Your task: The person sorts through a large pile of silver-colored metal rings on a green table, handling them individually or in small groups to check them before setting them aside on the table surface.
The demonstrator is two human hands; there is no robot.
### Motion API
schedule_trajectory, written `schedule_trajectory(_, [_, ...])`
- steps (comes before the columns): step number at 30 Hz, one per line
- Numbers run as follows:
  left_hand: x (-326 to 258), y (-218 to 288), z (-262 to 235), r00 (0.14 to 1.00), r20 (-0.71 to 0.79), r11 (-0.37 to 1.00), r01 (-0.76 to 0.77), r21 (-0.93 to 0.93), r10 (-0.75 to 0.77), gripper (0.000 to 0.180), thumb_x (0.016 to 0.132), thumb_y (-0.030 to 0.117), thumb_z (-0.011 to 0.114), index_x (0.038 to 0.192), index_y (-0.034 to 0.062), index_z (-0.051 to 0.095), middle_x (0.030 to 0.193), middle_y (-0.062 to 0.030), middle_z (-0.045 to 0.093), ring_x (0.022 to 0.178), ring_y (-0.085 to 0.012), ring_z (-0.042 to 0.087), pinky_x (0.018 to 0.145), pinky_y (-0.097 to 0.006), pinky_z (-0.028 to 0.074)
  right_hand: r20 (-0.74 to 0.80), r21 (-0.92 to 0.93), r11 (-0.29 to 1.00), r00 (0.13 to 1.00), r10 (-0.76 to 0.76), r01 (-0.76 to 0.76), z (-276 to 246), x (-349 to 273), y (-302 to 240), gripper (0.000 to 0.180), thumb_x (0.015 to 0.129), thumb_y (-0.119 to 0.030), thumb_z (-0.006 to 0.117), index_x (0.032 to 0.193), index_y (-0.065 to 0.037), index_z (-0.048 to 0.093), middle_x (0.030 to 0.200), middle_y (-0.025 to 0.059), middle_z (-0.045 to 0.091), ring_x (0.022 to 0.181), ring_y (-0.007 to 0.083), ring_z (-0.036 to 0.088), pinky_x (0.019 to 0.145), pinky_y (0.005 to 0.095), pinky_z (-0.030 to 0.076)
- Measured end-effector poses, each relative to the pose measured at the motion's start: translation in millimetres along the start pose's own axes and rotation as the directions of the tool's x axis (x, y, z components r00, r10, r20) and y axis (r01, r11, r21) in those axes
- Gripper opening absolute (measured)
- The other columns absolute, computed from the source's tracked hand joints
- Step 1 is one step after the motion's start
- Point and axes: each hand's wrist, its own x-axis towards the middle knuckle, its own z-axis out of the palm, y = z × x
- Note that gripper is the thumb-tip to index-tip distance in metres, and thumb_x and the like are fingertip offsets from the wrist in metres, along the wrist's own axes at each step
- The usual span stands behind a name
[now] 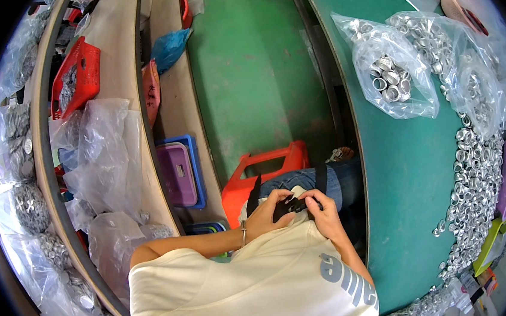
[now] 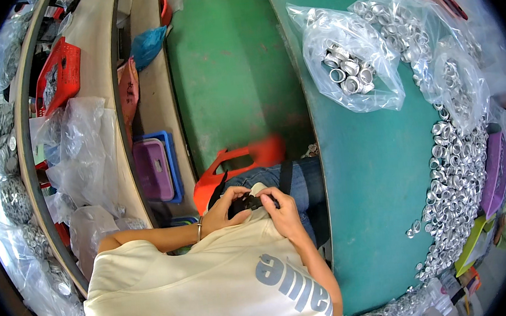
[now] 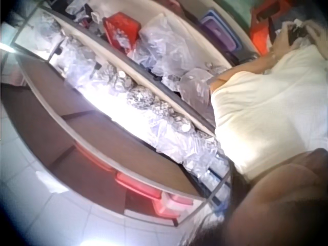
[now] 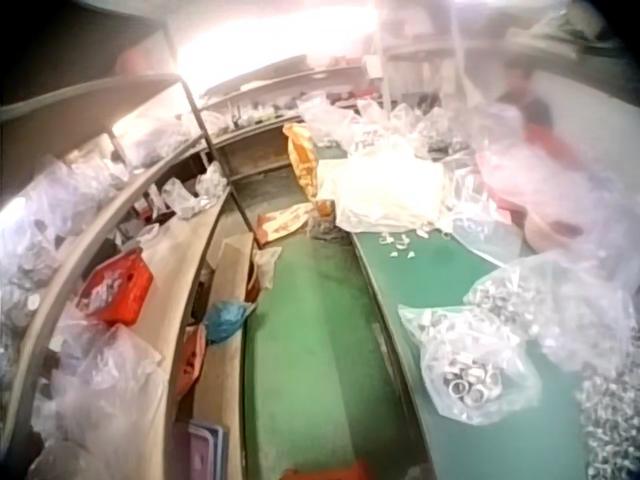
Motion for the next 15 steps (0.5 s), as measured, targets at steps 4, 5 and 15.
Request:
schedule_trajectory(4, [-1, 15, -5, 1.000, -0.013, 0.994, 0.018, 0.107, -0.017, 0.049, 0.082, 0.022, 0.068, 0.121, 0.0014, 0.048, 0.107, -0.0156, 0.061, 0.100, -0.0255, 0.060, 0.088, -0.034, 0.046, -0.016, 0.076, 0.995, 0.997, 0.070, -0.069, -1, 0, -2, 0.016, 0.094, -0.014, 0.051, 0.092, -0.002, 0.061, 0.064, -0.0027, 0.049, 0.058, 0.0050, 0.040, 0.052, 0.0219, 0.033])
schedule_trajectory(5, [0, 16, -6, 1.000, -0.022, 0.993, -0.005, 0.118, 0.008, 0.048, 0.081, 0.022, 0.069, 0.119, 0.0011, 0.050, 0.106, -0.0152, 0.061, 0.099, -0.0261, 0.061, 0.086, -0.034, 0.047, -0.025, 0.063, 0.997, 0.999, 0.044, -0.043, -2, 0, -2, 0.016, 0.094, -0.014, 0.051, 0.093, -0.002, 0.061, 0.064, -0.0031, 0.049, 0.058, 0.0049, 0.039, 0.052, 0.0219, 0.033])
schedule_trajectory(15, [4, 7, -4, 0.991, -0.045, 0.975, -0.119, 0.185, 0.130, 0.044, 0.077, 0.022, 0.072, 0.114, 0.0021, 0.059, 0.099, -0.0156, 0.065, 0.090, -0.0272, 0.065, 0.080, -0.035, 0.049, -0.052, 0.039, 0.999, 0.998, 0.025, -0.023, 0, -1, -2, 0.014, 0.093, -0.013, 0.052, 0.092, -0.002, 0.061, 0.065, -0.0007, 0.050, 0.060, 0.0057, 0.042, 0.053, 0.0231, 0.034])
